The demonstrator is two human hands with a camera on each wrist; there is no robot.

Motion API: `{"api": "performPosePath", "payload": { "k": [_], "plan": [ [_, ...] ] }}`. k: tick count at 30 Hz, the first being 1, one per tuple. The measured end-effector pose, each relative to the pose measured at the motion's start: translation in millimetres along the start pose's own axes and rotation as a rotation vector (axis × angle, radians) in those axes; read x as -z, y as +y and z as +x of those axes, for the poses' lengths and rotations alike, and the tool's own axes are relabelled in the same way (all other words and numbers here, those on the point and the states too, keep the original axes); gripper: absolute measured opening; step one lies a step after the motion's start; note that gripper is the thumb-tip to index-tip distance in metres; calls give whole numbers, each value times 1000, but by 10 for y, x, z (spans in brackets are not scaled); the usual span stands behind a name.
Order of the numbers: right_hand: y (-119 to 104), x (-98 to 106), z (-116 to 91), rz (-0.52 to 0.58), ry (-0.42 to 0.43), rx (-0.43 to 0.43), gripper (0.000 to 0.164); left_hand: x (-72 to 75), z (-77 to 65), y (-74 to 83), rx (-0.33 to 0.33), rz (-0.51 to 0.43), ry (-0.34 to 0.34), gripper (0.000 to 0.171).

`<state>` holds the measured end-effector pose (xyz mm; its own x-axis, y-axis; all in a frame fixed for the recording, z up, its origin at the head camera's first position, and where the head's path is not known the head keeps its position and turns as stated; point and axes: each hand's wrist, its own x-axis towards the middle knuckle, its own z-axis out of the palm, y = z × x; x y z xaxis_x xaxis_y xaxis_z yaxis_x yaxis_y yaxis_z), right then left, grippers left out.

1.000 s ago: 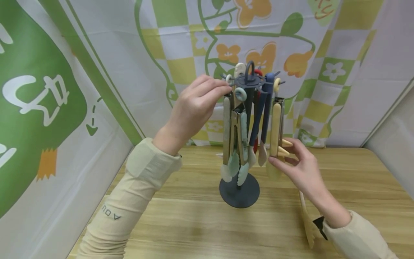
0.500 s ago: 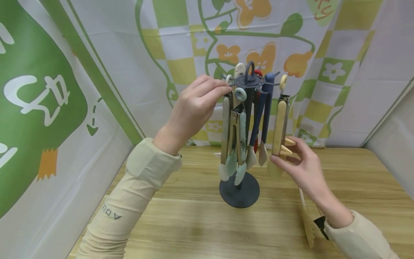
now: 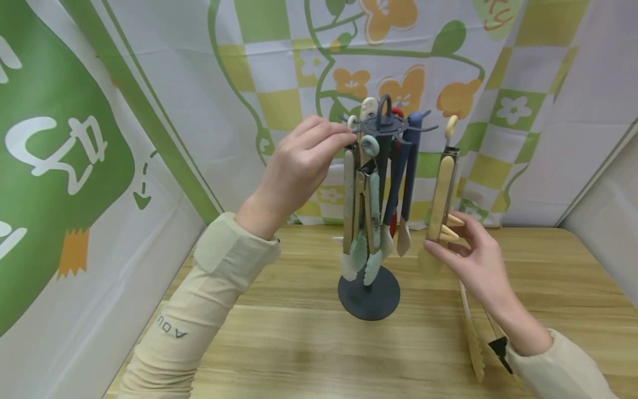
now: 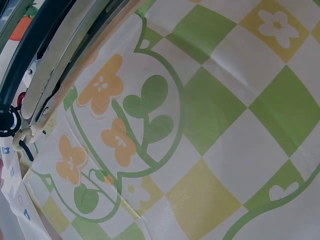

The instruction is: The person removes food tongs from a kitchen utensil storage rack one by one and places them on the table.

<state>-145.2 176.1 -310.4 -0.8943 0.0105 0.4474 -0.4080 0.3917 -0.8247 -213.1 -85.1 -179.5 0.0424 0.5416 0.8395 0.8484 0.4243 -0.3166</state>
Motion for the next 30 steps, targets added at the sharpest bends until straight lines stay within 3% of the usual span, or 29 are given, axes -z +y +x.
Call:
{"api": "performPosePath", "payload": {
  "k": [30],
  "plan": [
    [112,107,-48,-20,34,-6,49,-5,-2,-22,4,25,-1,18]
  ]
}}
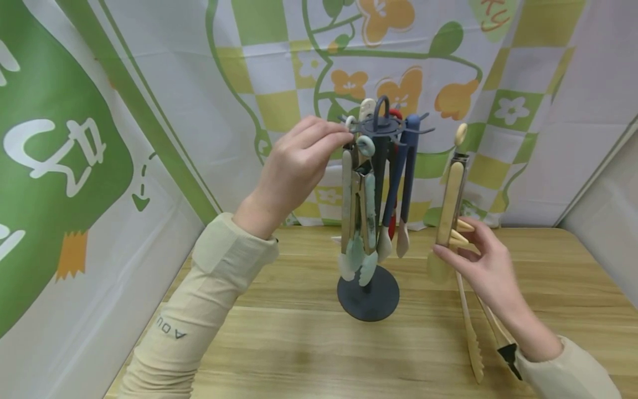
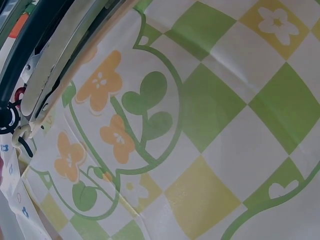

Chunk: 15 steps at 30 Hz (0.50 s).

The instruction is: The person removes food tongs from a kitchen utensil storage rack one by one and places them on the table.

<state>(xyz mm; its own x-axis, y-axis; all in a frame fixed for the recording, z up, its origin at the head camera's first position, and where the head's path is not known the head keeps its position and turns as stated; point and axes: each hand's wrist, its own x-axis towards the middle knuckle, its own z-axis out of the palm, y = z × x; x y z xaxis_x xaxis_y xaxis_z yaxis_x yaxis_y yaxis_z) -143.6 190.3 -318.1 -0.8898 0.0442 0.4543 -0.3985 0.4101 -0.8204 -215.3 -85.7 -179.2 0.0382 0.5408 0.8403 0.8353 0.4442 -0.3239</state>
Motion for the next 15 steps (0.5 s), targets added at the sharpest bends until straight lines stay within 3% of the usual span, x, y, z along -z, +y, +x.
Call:
{"api": "performPosePath", "payload": {
  "k": [15],
  "plan": [
    [25,39,-12,16,3,-1,53,-2,4,-3,8,9,-4,16]
  ]
}}
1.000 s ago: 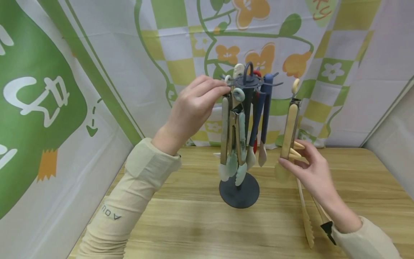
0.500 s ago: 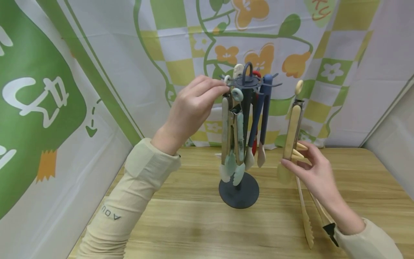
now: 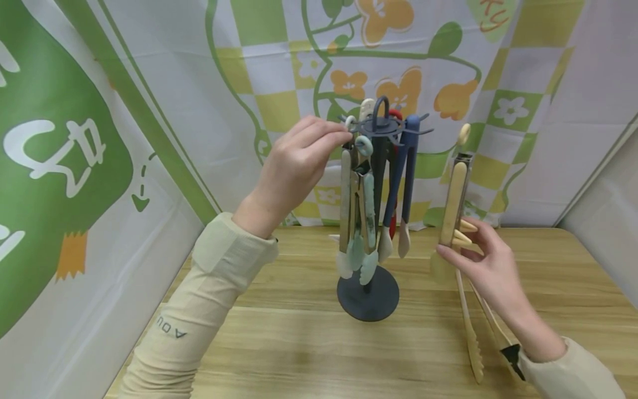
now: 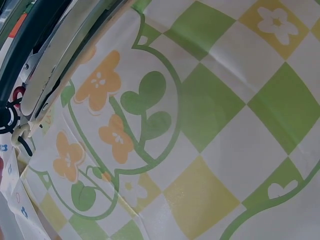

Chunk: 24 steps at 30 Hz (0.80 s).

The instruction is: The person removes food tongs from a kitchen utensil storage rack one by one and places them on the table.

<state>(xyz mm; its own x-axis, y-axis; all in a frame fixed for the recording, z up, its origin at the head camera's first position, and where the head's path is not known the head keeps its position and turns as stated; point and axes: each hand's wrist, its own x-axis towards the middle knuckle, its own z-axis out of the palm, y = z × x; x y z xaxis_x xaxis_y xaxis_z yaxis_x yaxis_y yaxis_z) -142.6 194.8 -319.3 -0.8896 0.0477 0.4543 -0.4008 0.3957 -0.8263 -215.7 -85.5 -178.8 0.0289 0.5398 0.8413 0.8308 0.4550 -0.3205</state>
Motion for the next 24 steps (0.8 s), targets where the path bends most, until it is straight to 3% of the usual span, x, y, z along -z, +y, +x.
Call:
{"api": "performPosePath", "payload": {
  "k": [24],
  "plan": [
    [158,214,-48,-85,20,-24,48,-7,-9,-11,6,-15,-1,16]
  ]
}}
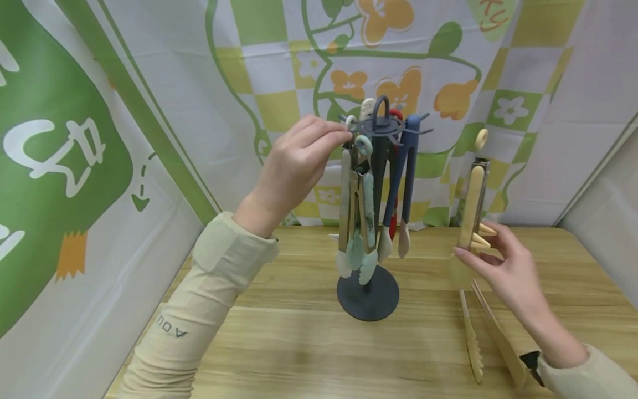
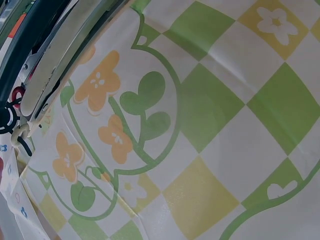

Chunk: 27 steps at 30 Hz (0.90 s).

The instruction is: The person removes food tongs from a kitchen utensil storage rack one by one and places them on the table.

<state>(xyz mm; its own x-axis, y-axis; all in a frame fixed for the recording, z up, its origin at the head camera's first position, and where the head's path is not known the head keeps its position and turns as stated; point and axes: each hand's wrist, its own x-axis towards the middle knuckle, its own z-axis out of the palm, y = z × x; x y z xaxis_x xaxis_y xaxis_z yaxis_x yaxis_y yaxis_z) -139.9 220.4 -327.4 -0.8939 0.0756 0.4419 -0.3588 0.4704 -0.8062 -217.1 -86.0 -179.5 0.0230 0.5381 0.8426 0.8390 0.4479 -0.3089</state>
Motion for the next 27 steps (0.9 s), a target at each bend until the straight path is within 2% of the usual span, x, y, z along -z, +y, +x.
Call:
{"api": "performPosePath", "payload": {
  "k": [7,15,27],
  "plan": [
    [53,61,-17,-32,9,-42,48,-2,2,1,1,2,1,17],
    [114,130,-28,-73,21,-42,51,-3,0,3,-2,7,4,16],
    [183,213,-61,-103,31,-77,45,-7,0,3,-8,1,8,17]
  ]
}}
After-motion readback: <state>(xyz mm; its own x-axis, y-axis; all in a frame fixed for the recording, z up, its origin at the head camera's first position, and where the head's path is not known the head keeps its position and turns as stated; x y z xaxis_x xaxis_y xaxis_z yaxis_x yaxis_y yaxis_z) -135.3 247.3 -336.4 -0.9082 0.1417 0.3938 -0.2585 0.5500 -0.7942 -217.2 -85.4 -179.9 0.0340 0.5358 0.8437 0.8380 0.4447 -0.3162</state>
